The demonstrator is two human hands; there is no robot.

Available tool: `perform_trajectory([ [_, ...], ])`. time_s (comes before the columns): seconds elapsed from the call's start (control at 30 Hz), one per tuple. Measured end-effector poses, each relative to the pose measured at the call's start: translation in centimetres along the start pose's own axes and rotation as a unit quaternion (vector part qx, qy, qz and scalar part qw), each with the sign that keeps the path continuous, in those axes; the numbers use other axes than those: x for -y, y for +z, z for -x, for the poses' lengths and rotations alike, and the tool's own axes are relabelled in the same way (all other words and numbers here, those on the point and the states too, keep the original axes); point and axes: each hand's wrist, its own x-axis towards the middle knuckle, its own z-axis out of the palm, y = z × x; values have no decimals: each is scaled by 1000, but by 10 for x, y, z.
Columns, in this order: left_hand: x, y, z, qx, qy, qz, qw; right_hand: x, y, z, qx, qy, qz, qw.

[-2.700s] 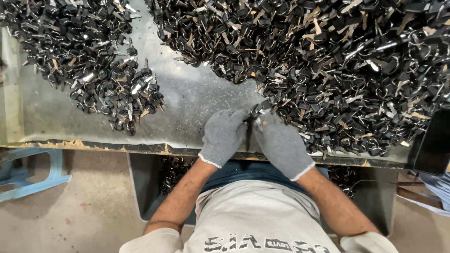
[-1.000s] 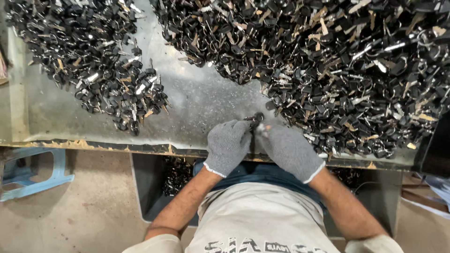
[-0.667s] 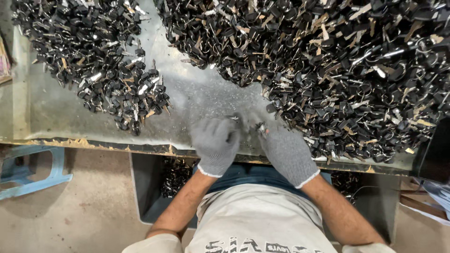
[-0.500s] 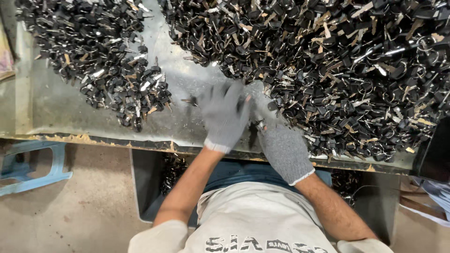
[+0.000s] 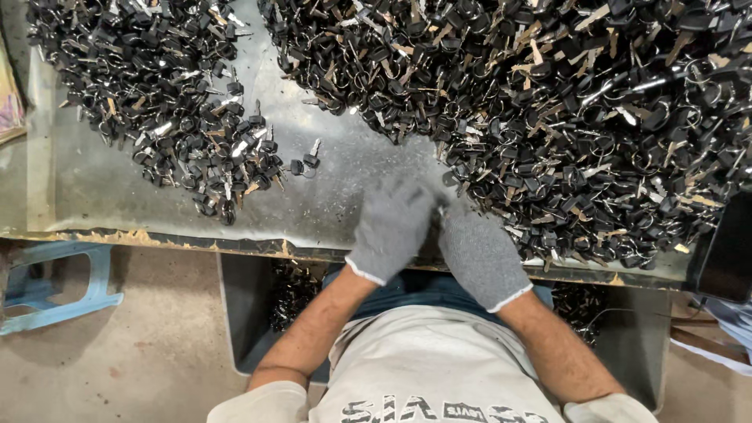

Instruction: The person, wearing gray gloves, picks small black metal parts one at a time from a large pile on a metal table, briefly handles each part, and drops it into a bin below the table edge. The person repeats this pick-and-drop cycle continuously across the episode.

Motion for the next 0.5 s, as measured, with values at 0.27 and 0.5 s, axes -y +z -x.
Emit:
perform_trajectory([
  [0.27,17,-9,6,-114,-130,58,983,7,-21,-1,-4,42,-152,987],
  [0.5,9,1,-22,82,-208,-18,974,9,-20,-2,-143,-26,-69,987],
])
